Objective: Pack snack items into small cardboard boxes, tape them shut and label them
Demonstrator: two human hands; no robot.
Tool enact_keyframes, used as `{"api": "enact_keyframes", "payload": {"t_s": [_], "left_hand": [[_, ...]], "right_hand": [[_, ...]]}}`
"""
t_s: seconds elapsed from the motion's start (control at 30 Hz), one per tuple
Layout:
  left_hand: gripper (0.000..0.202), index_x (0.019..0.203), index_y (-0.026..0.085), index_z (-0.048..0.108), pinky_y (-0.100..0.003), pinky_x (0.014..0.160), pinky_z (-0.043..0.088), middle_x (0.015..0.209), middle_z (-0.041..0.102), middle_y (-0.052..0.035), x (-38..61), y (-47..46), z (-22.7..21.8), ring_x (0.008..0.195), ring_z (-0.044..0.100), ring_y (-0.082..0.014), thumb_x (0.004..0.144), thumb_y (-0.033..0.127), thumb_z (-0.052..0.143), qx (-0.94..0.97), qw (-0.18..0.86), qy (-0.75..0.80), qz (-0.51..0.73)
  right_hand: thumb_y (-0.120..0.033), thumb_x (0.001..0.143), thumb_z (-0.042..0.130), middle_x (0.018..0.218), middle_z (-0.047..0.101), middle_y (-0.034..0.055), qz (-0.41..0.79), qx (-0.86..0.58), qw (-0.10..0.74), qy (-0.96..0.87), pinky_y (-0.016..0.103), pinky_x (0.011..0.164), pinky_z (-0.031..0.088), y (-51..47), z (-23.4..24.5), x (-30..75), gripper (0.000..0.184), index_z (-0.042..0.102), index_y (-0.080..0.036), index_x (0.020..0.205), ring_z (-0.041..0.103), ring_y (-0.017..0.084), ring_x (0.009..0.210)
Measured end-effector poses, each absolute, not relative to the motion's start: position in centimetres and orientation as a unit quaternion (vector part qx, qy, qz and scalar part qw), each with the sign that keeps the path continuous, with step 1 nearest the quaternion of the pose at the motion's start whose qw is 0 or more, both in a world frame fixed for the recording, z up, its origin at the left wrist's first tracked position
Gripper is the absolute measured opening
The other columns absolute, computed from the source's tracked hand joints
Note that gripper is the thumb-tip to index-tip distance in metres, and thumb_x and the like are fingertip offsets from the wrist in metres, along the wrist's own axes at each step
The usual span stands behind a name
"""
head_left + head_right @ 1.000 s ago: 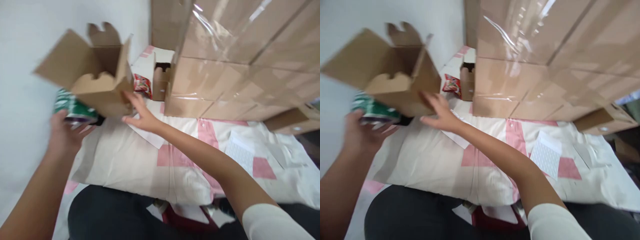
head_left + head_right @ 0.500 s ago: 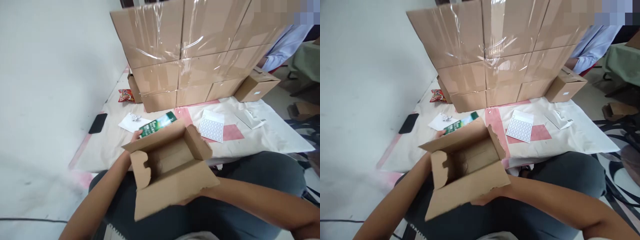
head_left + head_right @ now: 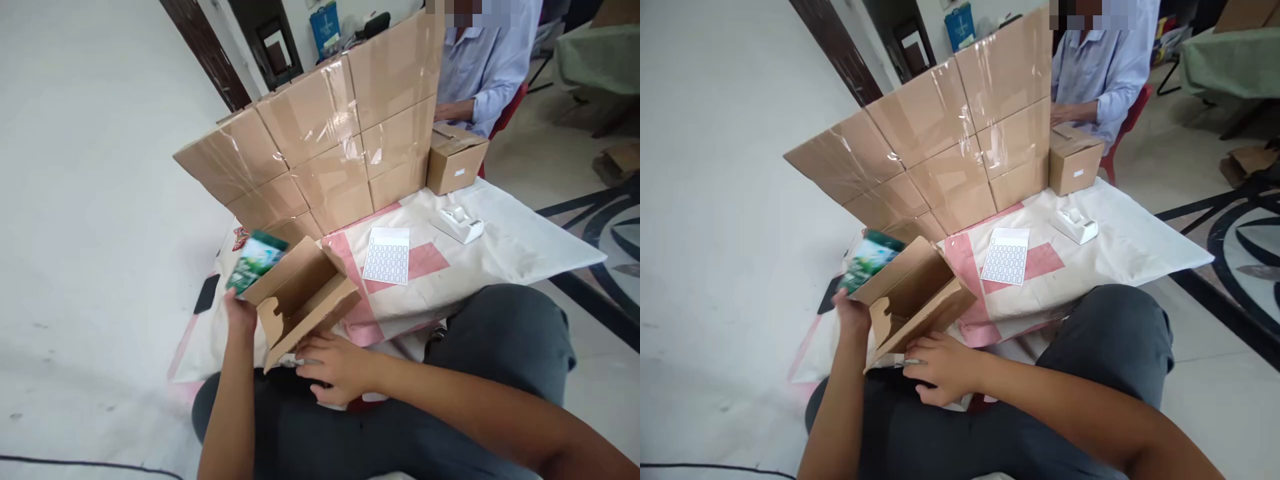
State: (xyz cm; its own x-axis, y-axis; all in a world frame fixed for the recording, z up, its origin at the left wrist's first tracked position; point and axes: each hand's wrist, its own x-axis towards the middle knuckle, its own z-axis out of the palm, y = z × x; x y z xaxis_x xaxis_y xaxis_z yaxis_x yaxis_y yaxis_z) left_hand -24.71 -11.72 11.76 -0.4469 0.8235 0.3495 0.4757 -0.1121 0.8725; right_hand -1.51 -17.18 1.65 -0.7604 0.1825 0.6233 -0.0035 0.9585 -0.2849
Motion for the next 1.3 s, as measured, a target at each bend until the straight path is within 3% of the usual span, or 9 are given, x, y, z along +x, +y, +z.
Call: {"api": "enact_keyframes", "payload": {"t_s": [0.07, 0.23, 0.47, 0.63, 0.8, 0.93, 1.07, 1.17, 1.3], "left_hand": [[0.07, 0.137, 0.033, 0.057, -0.054, 0.103, 0.054, 0.131, 0.067, -0.0032, -25.9, -13.5, 13.5, 0.127, 0.062, -0.0323, 0.089, 0.076, 0.029, 0.486, 0.164, 0.613, 0.601], [0.051, 0.119, 0.053, 0.064, -0.057, 0.111, 0.05, 0.111, 0.075, 0.012, -26.8, -19.1, 19.1, 0.133, 0.058, -0.0331, 0.073, 0.065, 0.046, 0.506, 0.204, 0.532, 0.647], [0.051, 0.11, 0.032, 0.057, -0.044, 0.086, 0.057, 0.113, 0.069, -0.0002, -23.2, -16.8, 16.1, 0.107, 0.067, -0.0291, 0.066, 0.053, 0.071, 0.557, 0.231, 0.596, 0.53], [0.056, 0.107, 0.025, 0.05, -0.039, 0.084, 0.056, 0.106, 0.068, -0.004, -20.4, -14.1, 12.6, 0.098, 0.068, -0.025, 0.065, 0.045, 0.081, 0.656, 0.225, 0.61, 0.384], [0.017, 0.085, 0.023, 0.053, -0.039, 0.088, 0.051, 0.098, 0.066, -0.0036, -19.5, -12.4, 12.1, 0.096, 0.064, -0.0227, 0.079, 0.033, 0.066, 0.743, 0.187, 0.597, 0.238], [0.003, 0.08, 0.022, 0.059, -0.036, 0.088, 0.049, 0.097, 0.065, -0.003, -19.4, -10.9, 12.8, 0.094, 0.063, -0.0211, 0.082, 0.025, 0.06, 0.792, 0.183, 0.566, 0.134], [0.011, 0.096, 0.023, 0.063, -0.035, 0.085, 0.047, 0.103, 0.067, -0.0034, -19.8, -11.0, 14.2, 0.094, 0.063, -0.0217, 0.089, 0.031, 0.059, 0.815, 0.149, 0.557, 0.066], [0.02, 0.09, 0.023, 0.065, -0.034, 0.073, 0.042, 0.09, 0.068, -0.0031, -20.8, -12.3, 15.3, 0.082, 0.062, -0.0215, 0.097, 0.037, 0.053, 0.819, 0.118, 0.561, 0.022], [0.041, 0.076, 0.022, 0.065, -0.035, 0.074, 0.04, 0.078, 0.066, -0.0039, -21.7, -13.8, 15.7, 0.079, 0.06, -0.0211, 0.104, 0.042, 0.043, 0.841, 0.101, 0.532, -0.008]], "right_hand": [[-0.033, 0.092, 0.057, 0.125, 0.07, 0.011, 0.135, -0.027, 0.345, -0.928, 0.043, 0.099, 0.048, -17.5, 2.1, -1.5, 0.03, 0.068, -0.018, 0.116, 0.057, 0.026, 0.121], [-0.03, 0.094, 0.054, 0.125, 0.069, 0.011, 0.146, -0.006, 0.335, -0.931, 0.04, 0.095, 0.048, -18.3, 2.5, -1.5, 0.025, 0.068, -0.018, 0.112, 0.057, 0.026, 0.122], [-0.029, 0.094, 0.055, 0.123, 0.068, 0.0082, 0.113, 0.031, 0.344, -0.931, 0.039, 0.09, 0.047, -18.7, 2.1, -1.8, 0.021, 0.068, -0.018, 0.107, 0.057, 0.025, 0.118], [-0.028, 0.094, 0.055, 0.117, 0.068, 0.0062, 0.092, 0.028, 0.346, -0.933, 0.038, 0.084, 0.046, -18.3, 2.3, -1.5, 0.019, 0.067, -0.019, 0.106, 0.058, 0.022, 0.107], [-0.028, 0.094, 0.056, 0.117, 0.068, 0.0062, 0.085, 0.018, 0.342, -0.936, 0.037, 0.082, 0.045, -17.9, 2.5, -1.4, 0.019, 0.068, -0.019, 0.105, 0.058, 0.022, 0.102], [-0.028, 0.094, 0.057, 0.115, 0.069, 0.0059, 0.068, 0.019, 0.346, -0.936, 0.036, 0.079, 0.044, -17.7, 3.1, -1.2, 0.015, 0.067, -0.02, 0.101, 0.058, 0.021, 0.099], [-0.027, 0.095, 0.055, 0.1, 0.07, 0.0022, -0.018, 0.036, 0.45, -0.892, 0.038, 0.079, 0.042, -17.2, 5.8, 0.6, 0.013, 0.064, -0.021, 0.09, 0.059, 0.019, 0.093], [-0.024, 0.092, 0.057, 0.103, 0.069, 0.0022, -0.051, -0.076, 0.594, -0.799, 0.045, 0.087, 0.039, -15.7, 8.7, 3.3, 0.008, 0.063, -0.023, 0.096, 0.061, 0.023, 0.1], [-0.021, 0.086, 0.058, 0.118, 0.062, 0.0085, 0.086, -0.28, 0.709, -0.642, 0.051, 0.096, 0.043, -11.1, 10.5, 6.7, 0.029, 0.058, -0.025, 0.115, 0.059, 0.029, 0.113]]}}
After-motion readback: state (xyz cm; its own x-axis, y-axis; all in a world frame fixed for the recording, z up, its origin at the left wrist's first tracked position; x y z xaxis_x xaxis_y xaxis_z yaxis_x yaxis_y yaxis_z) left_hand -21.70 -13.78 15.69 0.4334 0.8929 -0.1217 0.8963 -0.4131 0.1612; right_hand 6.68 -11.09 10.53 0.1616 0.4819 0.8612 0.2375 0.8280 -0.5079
